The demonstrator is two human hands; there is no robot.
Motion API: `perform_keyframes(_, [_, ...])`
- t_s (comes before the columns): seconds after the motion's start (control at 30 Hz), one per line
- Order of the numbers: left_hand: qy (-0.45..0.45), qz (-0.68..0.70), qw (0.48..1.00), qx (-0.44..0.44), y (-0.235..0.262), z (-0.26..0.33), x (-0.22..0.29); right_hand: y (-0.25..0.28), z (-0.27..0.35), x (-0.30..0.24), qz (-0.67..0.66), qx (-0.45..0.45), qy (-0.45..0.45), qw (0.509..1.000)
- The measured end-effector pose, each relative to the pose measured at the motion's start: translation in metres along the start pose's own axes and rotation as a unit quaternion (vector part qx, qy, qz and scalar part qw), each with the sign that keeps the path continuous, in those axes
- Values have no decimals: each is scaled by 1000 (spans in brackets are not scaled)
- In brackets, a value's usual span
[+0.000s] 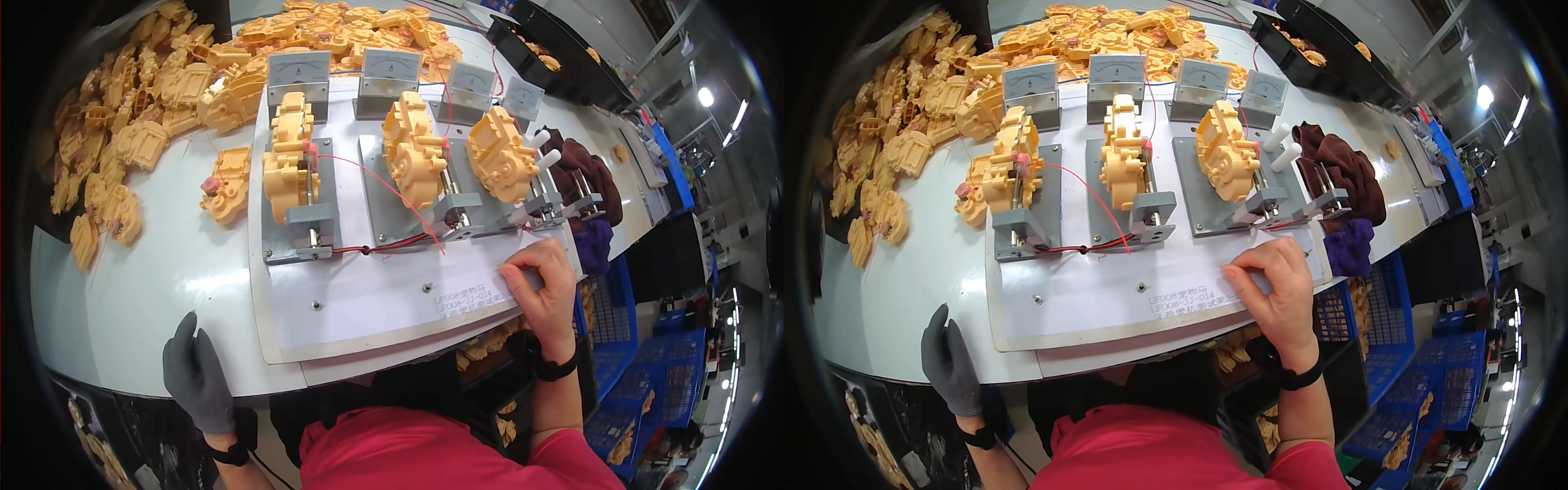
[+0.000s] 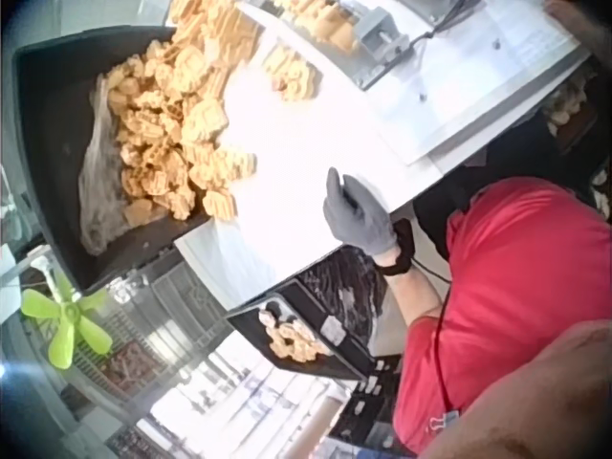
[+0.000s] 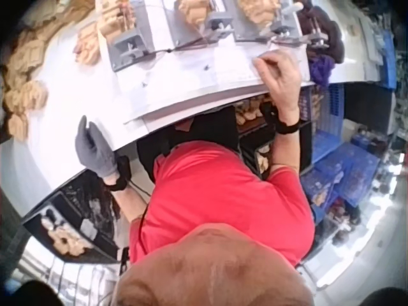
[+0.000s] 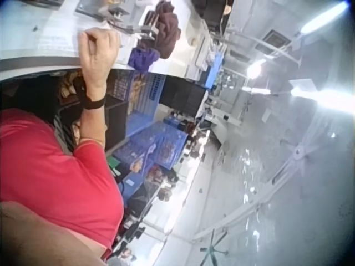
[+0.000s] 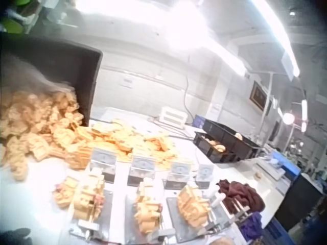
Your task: The person assembles yellow plastic electrical components by inserting them into a white testing jig with metal clamps. They connect red and black wires to the components and the jig, then remove the components and place them into a black bin. The process is repeated for multiple units.
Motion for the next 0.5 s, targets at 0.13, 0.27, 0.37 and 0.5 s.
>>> perform_keyframes(0.13, [-8, 11, 1000, 15, -1, 0, 0, 0, 0, 0, 9, -6, 0, 1000])
perform_keyframes(0.27, [-84, -24, 992, 88, -10, -4, 3, 0, 3, -5, 34, 33, 1, 999])
perform_keyframes(0.37, [-31, -47, 998, 6, -1, -6, 8, -2, 10, -24, -27, 45, 13, 999])
perform_keyframes(0.5, [-82, -36, 991, 97, -9, -7, 7, -22, 4, -66, -23, -58, 49, 997])
Point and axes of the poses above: each hand's wrist, its own z-axis away from the middle knuckle, its own y-axis out of the back of the hand, x = y × z, the point moved 1 cm from there along -z, towards the middle knuckle, and after that the axes turned 11 degrees about -y, right-handed, at the moved point
